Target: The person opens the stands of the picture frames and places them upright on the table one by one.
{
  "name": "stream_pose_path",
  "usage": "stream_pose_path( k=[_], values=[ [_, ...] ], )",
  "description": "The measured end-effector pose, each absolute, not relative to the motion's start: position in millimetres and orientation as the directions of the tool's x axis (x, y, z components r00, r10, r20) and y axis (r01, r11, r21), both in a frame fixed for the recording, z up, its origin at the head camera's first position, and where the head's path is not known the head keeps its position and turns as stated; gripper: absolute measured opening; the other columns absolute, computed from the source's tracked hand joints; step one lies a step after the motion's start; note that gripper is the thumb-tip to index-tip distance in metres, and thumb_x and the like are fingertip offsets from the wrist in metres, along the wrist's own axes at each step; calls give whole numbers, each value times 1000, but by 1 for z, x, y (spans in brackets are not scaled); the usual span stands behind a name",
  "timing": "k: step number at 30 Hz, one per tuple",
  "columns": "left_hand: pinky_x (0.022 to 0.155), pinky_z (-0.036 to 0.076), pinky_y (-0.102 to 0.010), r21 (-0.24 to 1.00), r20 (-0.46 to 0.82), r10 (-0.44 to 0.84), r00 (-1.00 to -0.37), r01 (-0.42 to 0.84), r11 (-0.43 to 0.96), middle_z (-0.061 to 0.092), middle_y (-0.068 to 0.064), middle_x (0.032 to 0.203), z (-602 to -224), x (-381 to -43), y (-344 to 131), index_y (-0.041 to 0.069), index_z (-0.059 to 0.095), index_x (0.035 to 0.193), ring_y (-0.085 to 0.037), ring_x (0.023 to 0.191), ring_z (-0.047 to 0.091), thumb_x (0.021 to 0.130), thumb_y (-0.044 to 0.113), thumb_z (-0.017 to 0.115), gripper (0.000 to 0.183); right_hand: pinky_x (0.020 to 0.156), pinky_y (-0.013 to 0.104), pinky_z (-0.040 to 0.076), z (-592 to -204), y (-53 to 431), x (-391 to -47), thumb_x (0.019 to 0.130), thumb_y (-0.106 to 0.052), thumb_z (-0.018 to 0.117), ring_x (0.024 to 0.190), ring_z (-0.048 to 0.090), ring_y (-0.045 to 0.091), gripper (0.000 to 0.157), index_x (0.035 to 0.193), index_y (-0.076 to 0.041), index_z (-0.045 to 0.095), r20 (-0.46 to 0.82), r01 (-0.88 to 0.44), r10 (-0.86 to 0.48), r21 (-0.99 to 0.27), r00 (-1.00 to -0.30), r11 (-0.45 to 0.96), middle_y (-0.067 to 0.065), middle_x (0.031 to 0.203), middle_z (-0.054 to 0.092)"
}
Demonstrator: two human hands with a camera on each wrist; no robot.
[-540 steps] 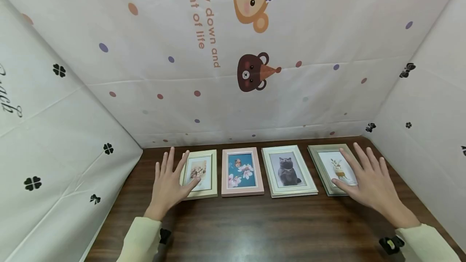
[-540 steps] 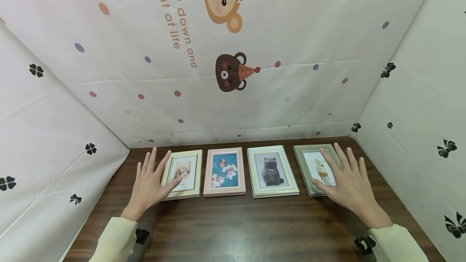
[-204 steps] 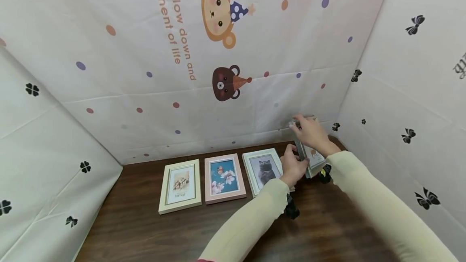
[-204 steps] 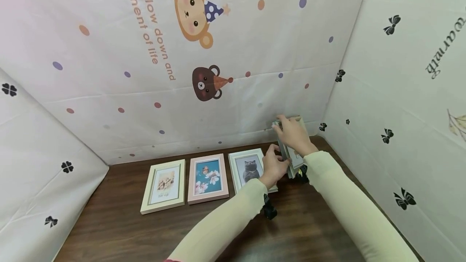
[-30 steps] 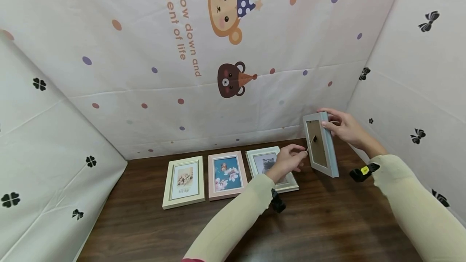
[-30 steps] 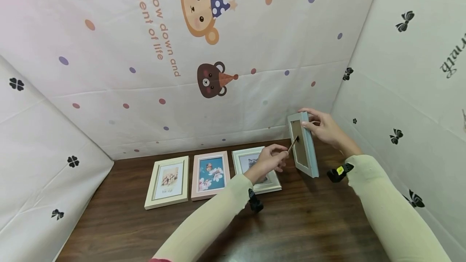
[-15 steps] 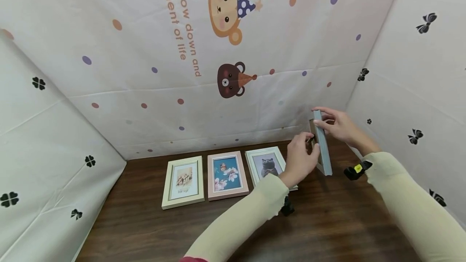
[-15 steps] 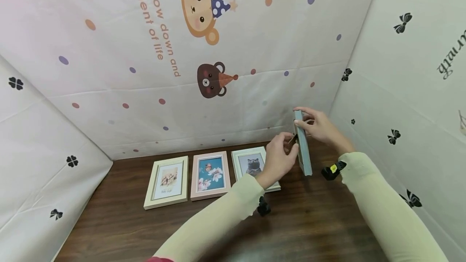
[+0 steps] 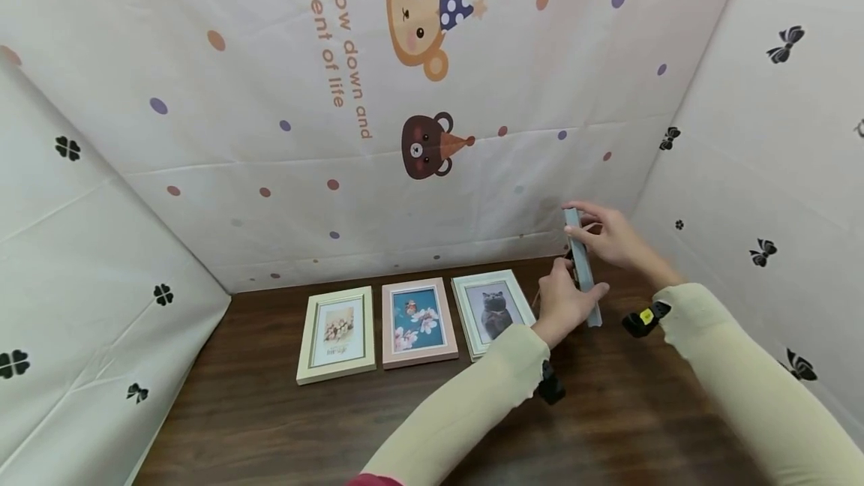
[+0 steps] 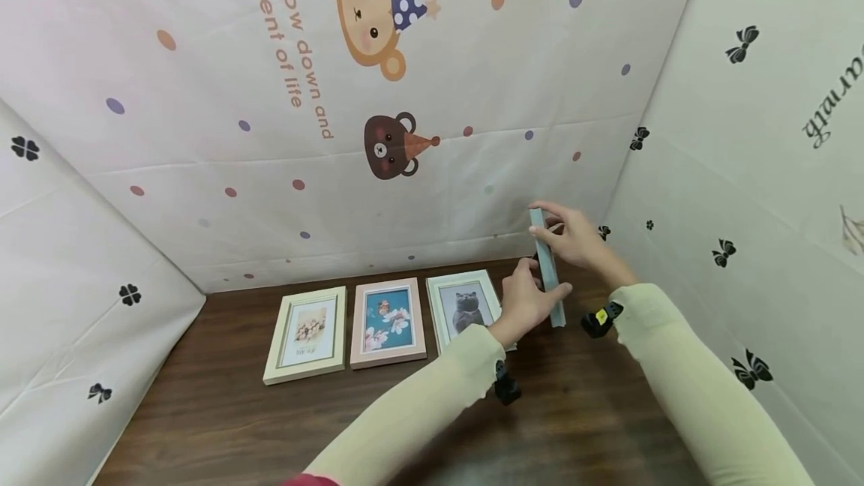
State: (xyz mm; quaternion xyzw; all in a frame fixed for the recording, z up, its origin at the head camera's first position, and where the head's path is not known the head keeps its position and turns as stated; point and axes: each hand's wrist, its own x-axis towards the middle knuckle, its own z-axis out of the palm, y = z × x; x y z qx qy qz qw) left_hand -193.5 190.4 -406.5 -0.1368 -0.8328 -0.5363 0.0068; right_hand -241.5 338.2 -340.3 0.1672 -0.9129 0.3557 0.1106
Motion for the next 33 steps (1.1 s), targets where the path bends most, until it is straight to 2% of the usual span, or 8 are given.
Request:
stream_pose_path(
  k=[5,8,12,16,21,25,28,33],
  values=[
    [51,49,-20,913,151,172,-974,204,353,65,1,75,-409,-194,193,13,58,116,-5,56,59,86,24,86,42,60,32,55,-344,337,-242,104,-21,63,83,69,33,50,150,-8,49,318,-382,-228,-607,-920,696,30,116,66],
    [52,49,-20,920,149,158,-976,195,340,65,1,76,-410,-195,193,13,58,108,-5,58,60,85,19,86,37,59,32,55,-345,337,-242,104,-21,63,76,68,29,50,150,-8,49,317,-380,-227,-604,-921,701,30,115,67],
    [52,49,-21,925,139,158,-978,185,332,64,2,75,-411,-196,194,13,58,106,-5,59,59,85,18,86,36,61,36,58,-347,337,-242,104,-22,63,82,69,32,49,150,-9,50,321,-377,-219,-600,-921,705,28,113,68],
    [53,49,-21,920,149,160,-976,196,339,63,2,76,-412,-198,193,11,60,109,-5,60,58,85,19,87,37,63,34,59,-350,337,-242,104,-22,64,88,71,36,49,149,-9,50,325,-368,-202,-612,-924,700,26,111,68],
    [54,48,-22,918,169,157,-973,213,334,65,-5,82,-414,-201,188,9,63,109,-8,64,57,84,17,87,35,65,33,60,-353,337,-242,104,-24,64,92,71,35,50,151,-13,50,330,-367,-187,-656,-925,659,24,112,67],
    [54,49,-23,929,162,169,-972,208,306,67,-6,84,-416,-204,184,8,64,112,-8,65,59,85,16,86,35,68,40,62,-357,341,-240,107,-25,58,93,70,38,49,154,-13,47,360,-378,-158,-701,-920,605,27,121,64],
    [56,51,-24,937,158,169,-973,201,284,69,-6,85,-418,-208,183,7,66,114,-9,68,62,85,13,86,36,74,47,61,-362,348,-239,108,-26,55,98,68,43,49,155,-12,46,394,-375,-113,-689,-912,621,30,127,63],
    [63,57,-28,945,155,155,-976,192,263,74,-9,90,-422,-216,181,5,68,121,-15,76,69,84,8,85,41,95,70,45,-371,368,-237,108,-24,54,121,50,61,63,162,-6,27,393,-311,-38,-661,-919,683,40,145,42]
  ],
)
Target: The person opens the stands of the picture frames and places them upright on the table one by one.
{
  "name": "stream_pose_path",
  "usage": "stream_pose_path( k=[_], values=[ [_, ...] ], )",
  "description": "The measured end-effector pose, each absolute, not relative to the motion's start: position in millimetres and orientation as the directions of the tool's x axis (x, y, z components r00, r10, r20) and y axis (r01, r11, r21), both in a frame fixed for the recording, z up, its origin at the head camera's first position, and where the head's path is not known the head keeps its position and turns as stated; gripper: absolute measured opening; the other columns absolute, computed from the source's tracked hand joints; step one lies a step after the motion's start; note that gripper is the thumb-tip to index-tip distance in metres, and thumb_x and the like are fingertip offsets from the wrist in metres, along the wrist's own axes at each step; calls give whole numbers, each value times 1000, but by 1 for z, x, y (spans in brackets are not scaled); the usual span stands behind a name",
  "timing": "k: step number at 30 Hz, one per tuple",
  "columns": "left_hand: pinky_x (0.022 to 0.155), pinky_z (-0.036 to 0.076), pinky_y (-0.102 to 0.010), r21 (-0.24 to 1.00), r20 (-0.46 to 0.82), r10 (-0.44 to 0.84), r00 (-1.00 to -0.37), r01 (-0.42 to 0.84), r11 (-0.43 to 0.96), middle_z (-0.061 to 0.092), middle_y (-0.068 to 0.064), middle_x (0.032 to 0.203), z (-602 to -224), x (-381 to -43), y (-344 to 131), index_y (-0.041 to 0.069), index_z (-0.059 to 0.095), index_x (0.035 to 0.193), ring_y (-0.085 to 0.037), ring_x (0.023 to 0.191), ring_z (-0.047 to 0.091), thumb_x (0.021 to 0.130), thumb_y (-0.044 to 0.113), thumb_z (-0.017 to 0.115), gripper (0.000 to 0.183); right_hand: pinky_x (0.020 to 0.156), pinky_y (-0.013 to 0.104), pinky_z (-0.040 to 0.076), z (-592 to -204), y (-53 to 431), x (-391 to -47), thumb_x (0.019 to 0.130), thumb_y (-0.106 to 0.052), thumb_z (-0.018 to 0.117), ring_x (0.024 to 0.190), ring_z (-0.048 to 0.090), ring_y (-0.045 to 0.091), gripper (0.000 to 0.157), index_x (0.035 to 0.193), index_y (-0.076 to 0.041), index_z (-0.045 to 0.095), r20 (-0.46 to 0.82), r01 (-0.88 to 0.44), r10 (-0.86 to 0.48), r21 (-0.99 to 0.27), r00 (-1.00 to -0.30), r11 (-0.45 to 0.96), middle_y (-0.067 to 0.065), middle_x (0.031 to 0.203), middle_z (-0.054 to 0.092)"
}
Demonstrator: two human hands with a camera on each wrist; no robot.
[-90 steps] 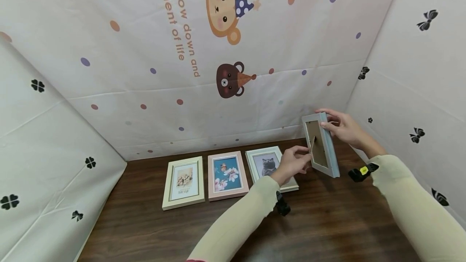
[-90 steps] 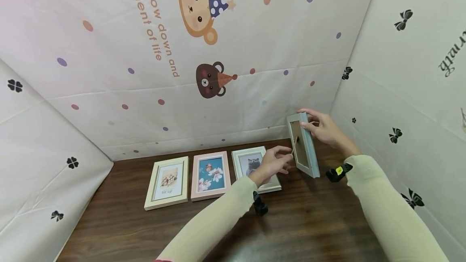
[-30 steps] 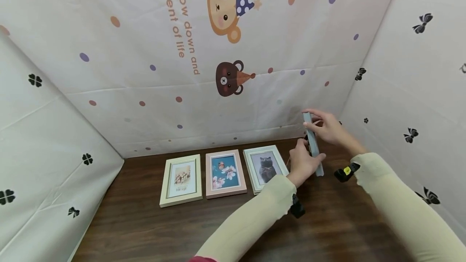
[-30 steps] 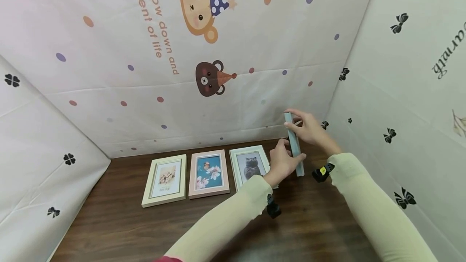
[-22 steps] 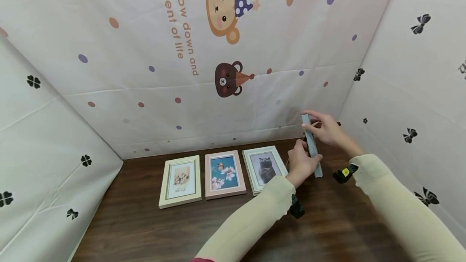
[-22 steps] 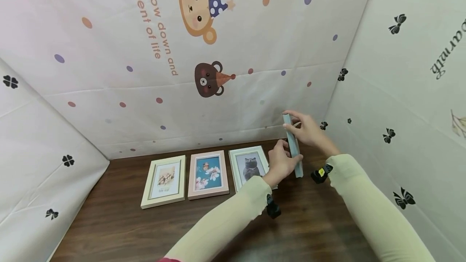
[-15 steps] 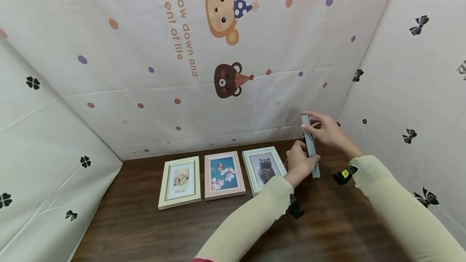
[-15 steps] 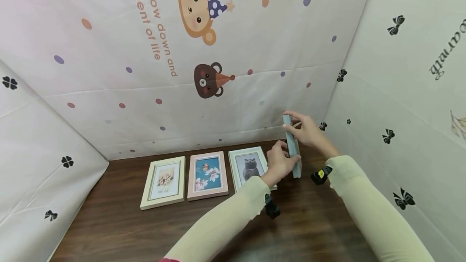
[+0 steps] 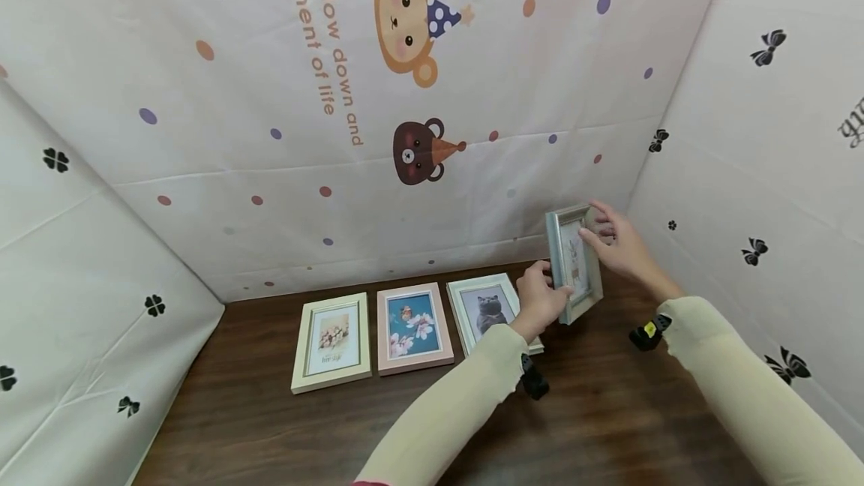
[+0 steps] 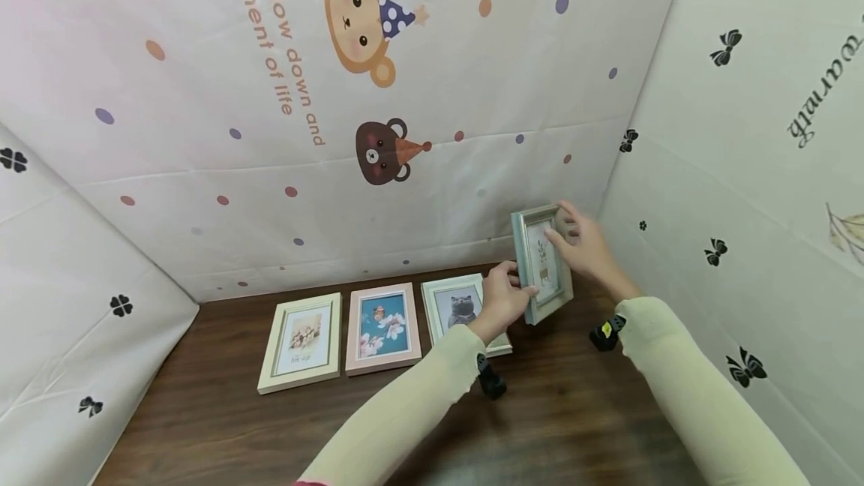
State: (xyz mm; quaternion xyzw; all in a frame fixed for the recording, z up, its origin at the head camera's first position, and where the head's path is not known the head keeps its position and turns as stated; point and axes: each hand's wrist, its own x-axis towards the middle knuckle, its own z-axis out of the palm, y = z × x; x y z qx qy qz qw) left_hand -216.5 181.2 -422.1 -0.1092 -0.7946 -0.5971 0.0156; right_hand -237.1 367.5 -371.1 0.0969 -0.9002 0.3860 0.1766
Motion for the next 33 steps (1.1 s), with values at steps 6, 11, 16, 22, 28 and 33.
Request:
stream_pose_path(
  k=[6,11,16,22,28,33],
  values=[
    [74,58,-30,957,142,139,-980,172,235,72,-8,99,-426,-225,176,5,65,132,-16,86,71,86,5,83,50,99,73,40,-386,392,-234,110,-22,47,128,39,67,74,163,-1,1,281,-186,22,-691,-959,698,47,151,26],
    [75,58,-29,962,148,169,-974,181,205,70,-7,103,-429,-228,172,6,64,134,-16,90,71,88,2,80,49,95,69,46,-399,408,-234,110,-22,46,122,49,64,66,159,10,14,218,-155,-16,-640,-976,752,46,141,42],
    [71,57,-26,960,154,208,-966,196,199,72,-6,96,-431,-230,170,7,66,131,-13,84,69,88,-2,78,45,90,63,52,-408,414,-233,110,-21,49,122,51,61,61,152,17,27,196,-133,-9,-633,-981,763,46,138,45],
    [69,56,-25,960,143,226,-963,191,204,72,-4,93,-434,-231,170,8,67,129,-10,81,67,87,-2,79,45,84,59,56,-411,416,-231,109,-20,51,115,58,59,58,148,19,33,208,-130,-1,-608,-978,783,47,128,53],
    [69,56,-24,961,139,228,-964,186,203,73,-4,93,-437,-233,170,9,68,130,-9,81,67,87,-1,79,45,81,57,57,-414,416,-230,110,-20,50,112,60,57,55,148,17,36,210,-120,14,-608,-978,785,45,128,54],
    [69,58,-27,969,122,209,-970,162,185,74,-5,95,-443,-236,171,10,68,128,-12,82,70,88,-4,78,43,78,55,58,-419,417,-232,109,-21,52,109,61,56,50,146,12,42,221,-116,26,-607,-975,786,44,124,57]
  ],
)
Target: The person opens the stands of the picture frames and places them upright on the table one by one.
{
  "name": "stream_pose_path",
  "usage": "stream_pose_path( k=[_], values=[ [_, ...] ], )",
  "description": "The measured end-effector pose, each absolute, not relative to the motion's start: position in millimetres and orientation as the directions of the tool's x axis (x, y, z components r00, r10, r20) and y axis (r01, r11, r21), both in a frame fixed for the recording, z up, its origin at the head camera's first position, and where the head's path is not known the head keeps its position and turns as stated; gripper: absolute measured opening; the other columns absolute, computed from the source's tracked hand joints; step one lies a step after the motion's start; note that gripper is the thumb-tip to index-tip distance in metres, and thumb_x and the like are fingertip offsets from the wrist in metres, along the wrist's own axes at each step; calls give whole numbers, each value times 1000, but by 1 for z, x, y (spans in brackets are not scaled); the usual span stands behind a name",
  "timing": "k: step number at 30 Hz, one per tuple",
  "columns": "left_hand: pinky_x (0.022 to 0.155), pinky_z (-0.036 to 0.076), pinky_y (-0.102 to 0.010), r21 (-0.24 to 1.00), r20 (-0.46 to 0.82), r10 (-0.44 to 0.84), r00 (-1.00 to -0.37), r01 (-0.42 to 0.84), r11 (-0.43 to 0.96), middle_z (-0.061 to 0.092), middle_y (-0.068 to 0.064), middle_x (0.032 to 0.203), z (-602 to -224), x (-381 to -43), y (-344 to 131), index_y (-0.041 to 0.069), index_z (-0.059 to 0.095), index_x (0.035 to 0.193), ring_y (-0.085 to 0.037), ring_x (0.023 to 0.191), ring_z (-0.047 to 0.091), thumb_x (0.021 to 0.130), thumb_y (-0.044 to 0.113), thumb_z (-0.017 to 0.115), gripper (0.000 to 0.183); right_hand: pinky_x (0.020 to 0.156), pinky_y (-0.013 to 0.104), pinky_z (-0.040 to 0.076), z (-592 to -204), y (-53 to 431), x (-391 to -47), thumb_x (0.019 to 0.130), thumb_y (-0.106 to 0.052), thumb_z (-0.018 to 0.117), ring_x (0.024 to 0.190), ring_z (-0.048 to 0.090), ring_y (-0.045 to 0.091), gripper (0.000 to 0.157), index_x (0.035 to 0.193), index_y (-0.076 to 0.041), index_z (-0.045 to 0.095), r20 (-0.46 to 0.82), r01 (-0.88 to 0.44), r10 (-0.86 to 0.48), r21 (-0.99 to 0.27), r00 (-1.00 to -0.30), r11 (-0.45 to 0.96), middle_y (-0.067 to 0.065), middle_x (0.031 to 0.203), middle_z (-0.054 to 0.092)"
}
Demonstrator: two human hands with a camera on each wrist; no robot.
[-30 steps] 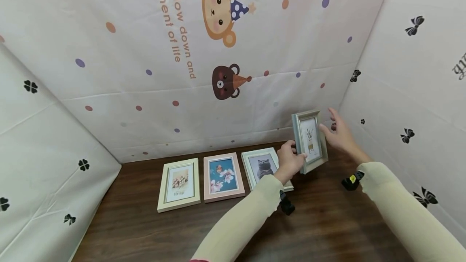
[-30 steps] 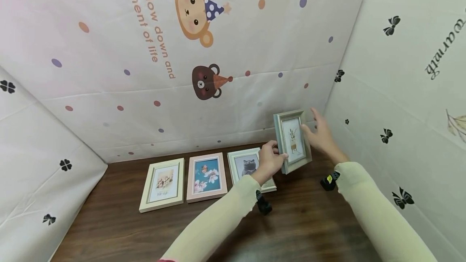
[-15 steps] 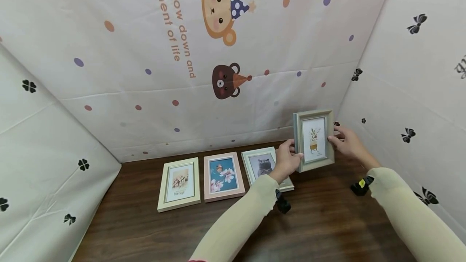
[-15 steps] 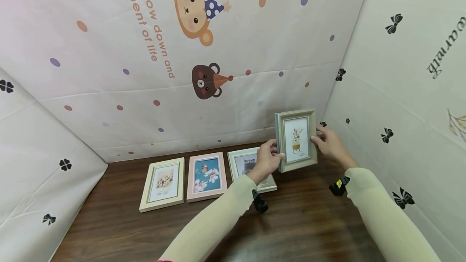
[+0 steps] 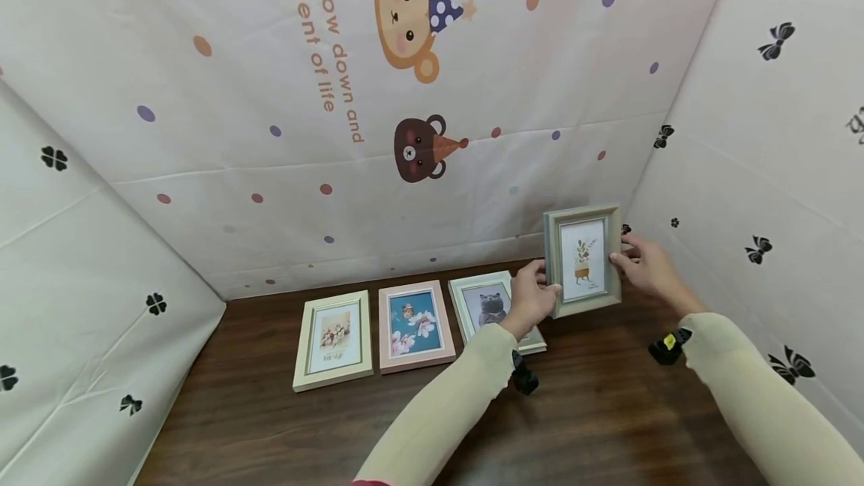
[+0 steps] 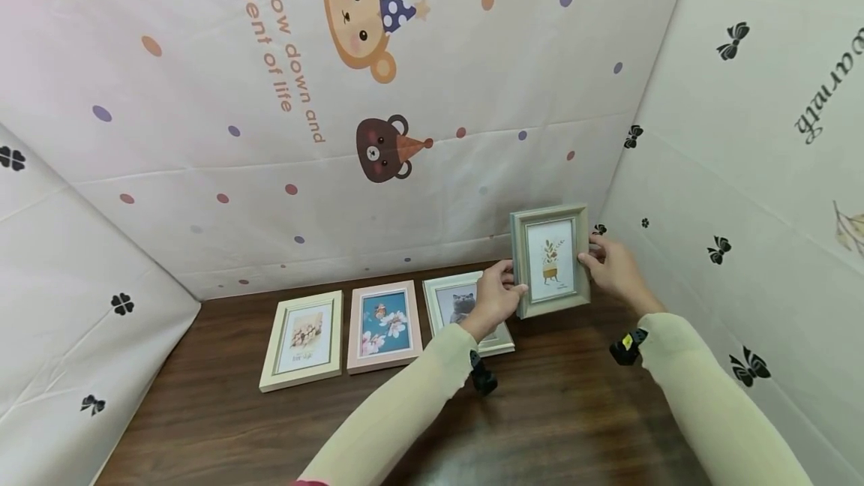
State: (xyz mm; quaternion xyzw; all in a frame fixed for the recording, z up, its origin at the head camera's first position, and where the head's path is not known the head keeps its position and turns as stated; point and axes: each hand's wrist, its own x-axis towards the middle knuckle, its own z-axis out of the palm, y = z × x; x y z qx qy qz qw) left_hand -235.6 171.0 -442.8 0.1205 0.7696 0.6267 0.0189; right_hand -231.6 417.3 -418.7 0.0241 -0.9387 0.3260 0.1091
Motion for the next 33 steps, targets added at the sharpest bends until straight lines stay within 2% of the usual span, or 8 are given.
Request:
stream_pose_path(
  k=[6,13,20,22,28,33],
  values=[
    [69,59,-31,968,92,172,-981,129,214,73,-5,95,-452,-239,175,11,70,123,-15,84,71,91,-1,75,35,69,47,60,-429,419,-231,108,-17,54,103,64,54,46,144,10,46,258,-121,57,-621,-964,774,42,118,61],
    [69,57,-31,961,94,130,-987,124,247,72,-4,91,-461,-245,180,12,71,116,-16,82,69,94,4,72,24,69,48,57,-442,418,-231,106,-17,58,98,66,48,44,142,7,50,313,-123,96,-609,-945,783,37,112,66],
    [72,57,-34,959,87,121,-989,116,258,71,-8,94,-471,-248,183,9,69,118,-19,85,68,95,3,70,24,66,33,52,-455,418,-233,105,-15,59,96,66,43,45,143,7,50,333,-127,117,-625,-936,770,33,108,68],
    [73,57,-33,957,82,116,-990,110,268,71,-7,93,-474,-249,183,9,70,118,-19,86,67,95,4,71,24,68,35,53,-458,418,-233,104,-14,60,97,67,44,43,140,7,52,346,-133,118,-621,-931,772,32,107,69],
    [72,56,-32,950,83,87,-993,106,294,70,-4,87,-476,-249,183,9,71,112,-18,85,66,92,3,73,21,80,54,52,-463,415,-231,104,-13,60,102,66,48,38,135,8,54,354,-133,127,-625,-927,769,34,110,68],
    [71,56,-32,943,83,96,-992,110,313,70,-4,87,-476,-250,183,9,71,112,-18,84,67,92,4,73,21,80,57,52,-465,414,-231,105,-14,59,102,66,49,39,136,9,53,349,-115,139,-616,-927,780,36,111,67]
  ],
)
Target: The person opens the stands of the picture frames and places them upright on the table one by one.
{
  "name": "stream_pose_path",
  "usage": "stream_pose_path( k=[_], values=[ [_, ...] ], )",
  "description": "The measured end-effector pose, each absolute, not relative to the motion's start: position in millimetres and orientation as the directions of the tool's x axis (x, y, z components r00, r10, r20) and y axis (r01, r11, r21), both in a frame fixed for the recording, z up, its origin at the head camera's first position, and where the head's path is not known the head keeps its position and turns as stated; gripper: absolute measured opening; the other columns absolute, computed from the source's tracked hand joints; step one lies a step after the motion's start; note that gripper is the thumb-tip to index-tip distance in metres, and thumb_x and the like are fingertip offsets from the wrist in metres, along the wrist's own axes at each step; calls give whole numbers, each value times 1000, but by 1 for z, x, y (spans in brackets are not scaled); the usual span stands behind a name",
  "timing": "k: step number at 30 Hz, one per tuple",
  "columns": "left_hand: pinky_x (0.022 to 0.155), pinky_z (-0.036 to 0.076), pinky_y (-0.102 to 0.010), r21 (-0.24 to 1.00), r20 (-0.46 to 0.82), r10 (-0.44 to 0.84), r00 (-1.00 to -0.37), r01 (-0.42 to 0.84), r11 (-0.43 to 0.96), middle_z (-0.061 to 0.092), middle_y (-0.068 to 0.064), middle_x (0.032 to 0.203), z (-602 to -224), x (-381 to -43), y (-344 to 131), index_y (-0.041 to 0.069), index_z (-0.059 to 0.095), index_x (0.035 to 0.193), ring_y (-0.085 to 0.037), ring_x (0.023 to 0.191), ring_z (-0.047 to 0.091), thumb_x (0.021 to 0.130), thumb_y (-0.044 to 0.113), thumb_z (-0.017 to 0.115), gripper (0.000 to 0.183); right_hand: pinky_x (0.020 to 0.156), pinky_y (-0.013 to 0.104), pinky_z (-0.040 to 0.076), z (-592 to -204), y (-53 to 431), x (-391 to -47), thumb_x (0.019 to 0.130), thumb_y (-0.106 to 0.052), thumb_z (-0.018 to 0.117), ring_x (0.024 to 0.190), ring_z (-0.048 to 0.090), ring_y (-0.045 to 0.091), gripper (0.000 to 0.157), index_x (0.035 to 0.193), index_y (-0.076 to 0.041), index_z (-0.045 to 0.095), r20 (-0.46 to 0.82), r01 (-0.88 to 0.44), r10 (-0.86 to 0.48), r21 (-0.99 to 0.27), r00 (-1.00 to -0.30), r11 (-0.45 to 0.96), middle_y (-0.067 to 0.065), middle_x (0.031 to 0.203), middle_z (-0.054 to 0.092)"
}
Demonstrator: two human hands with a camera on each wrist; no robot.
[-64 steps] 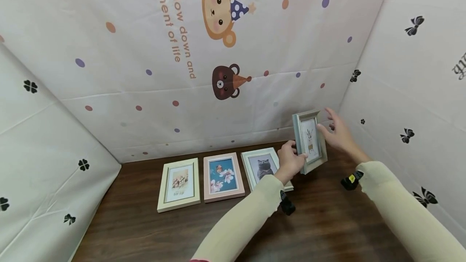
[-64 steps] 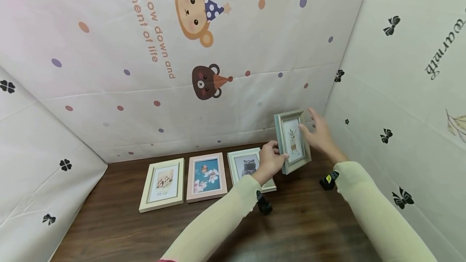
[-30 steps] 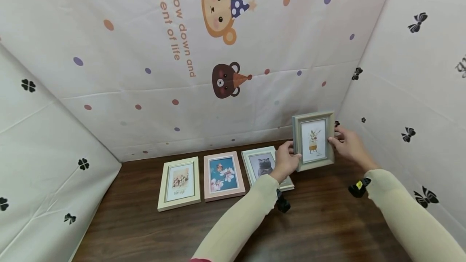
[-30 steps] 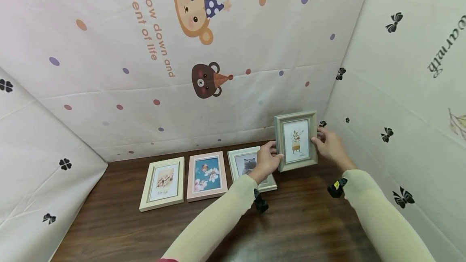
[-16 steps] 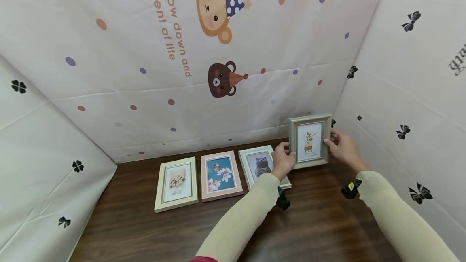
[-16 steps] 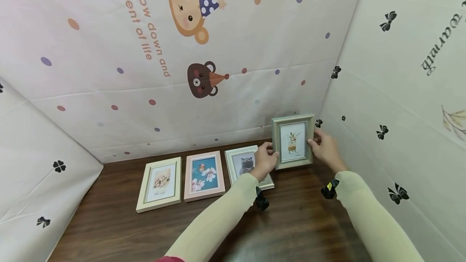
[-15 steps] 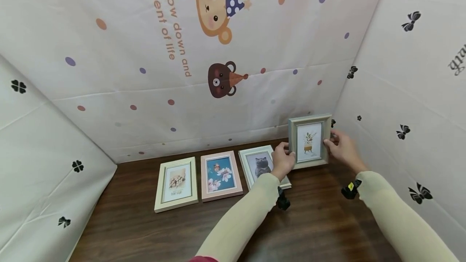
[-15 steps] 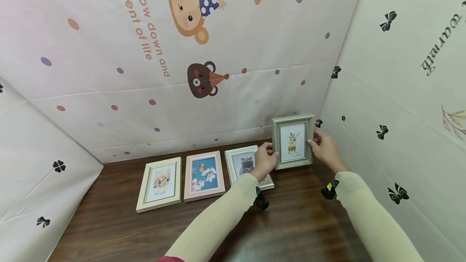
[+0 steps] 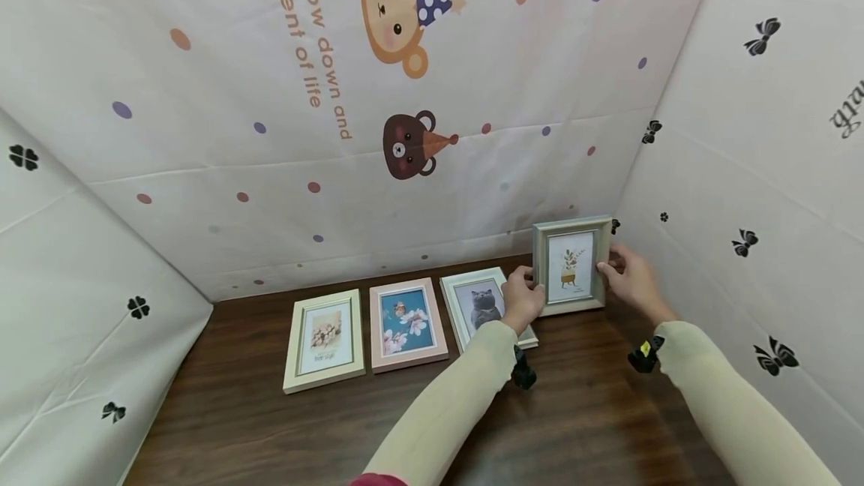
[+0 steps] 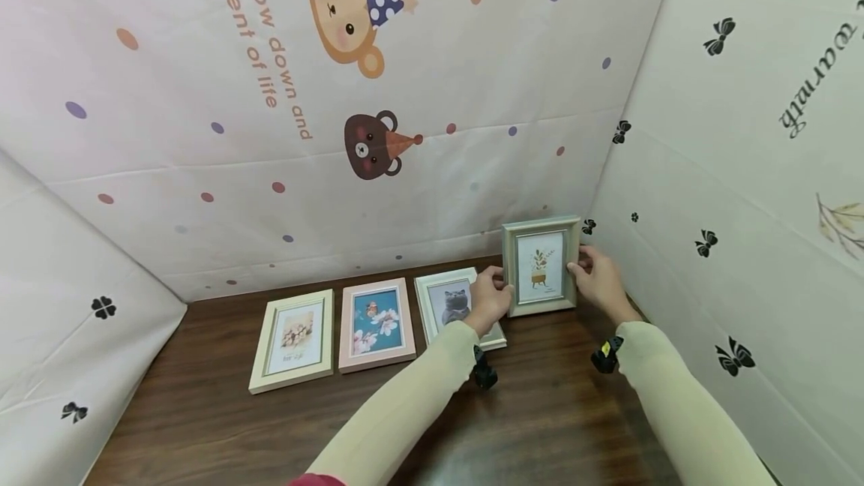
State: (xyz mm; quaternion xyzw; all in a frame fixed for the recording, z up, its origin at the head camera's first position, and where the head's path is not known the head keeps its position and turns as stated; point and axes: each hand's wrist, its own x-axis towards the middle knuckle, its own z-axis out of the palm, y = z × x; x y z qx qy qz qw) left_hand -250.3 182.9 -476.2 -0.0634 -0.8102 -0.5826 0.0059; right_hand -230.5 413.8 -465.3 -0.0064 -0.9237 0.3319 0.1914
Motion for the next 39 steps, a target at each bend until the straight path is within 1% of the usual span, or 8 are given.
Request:
stream_pose_path(
  k=[8,17,23,30,34,39],
  values=[
    [72,55,-31,931,105,100,-989,133,341,71,-5,86,-479,-258,185,8,71,114,-19,86,68,91,2,73,24,87,62,52,-467,413,-236,106,-16,57,109,62,52,45,140,12,49,327,-88,160,-629,-931,772,39,120,62],
    [68,57,-33,930,95,137,-986,137,341,72,-6,88,-481,-266,181,9,70,116,-20,86,70,94,4,71,23,89,62,51,-463,407,-240,108,-20,53,114,60,50,49,146,9,44,268,-34,176,-630,-947,776,38,124,60],
    [69,57,-32,921,109,146,-983,155,357,73,-7,89,-481,-270,182,8,69,120,-20,87,70,94,4,72,26,89,62,52,-464,408,-243,108,-20,52,115,60,51,47,145,9,45,274,-36,178,-628,-945,777,37,125,60],
    [70,57,-34,927,81,161,-984,134,351,72,-8,93,-476,-270,181,9,68,124,-21,87,70,96,6,71,28,87,61,54,-463,409,-244,108,-20,53,115,60,50,47,146,8,45,254,-36,169,-643,-952,765,37,126,59],
    [70,58,-35,921,93,164,-982,147,362,72,-8,93,-475,-270,179,8,67,125,-22,88,70,96,6,69,29,87,61,54,-463,408,-245,108,-19,53,115,60,50,47,146,8,45,258,-39,170,-647,-951,761,37,125,59],
    [71,58,-37,912,113,200,-973,182,368,71,-11,97,-472,-267,174,6,62,130,-24,92,70,97,7,69,34,91,63,52,-462,409,-242,108,-21,53,116,58,52,54,150,9,38,254,-58,154,-670,-955,740,38,129,56]
  ],
)
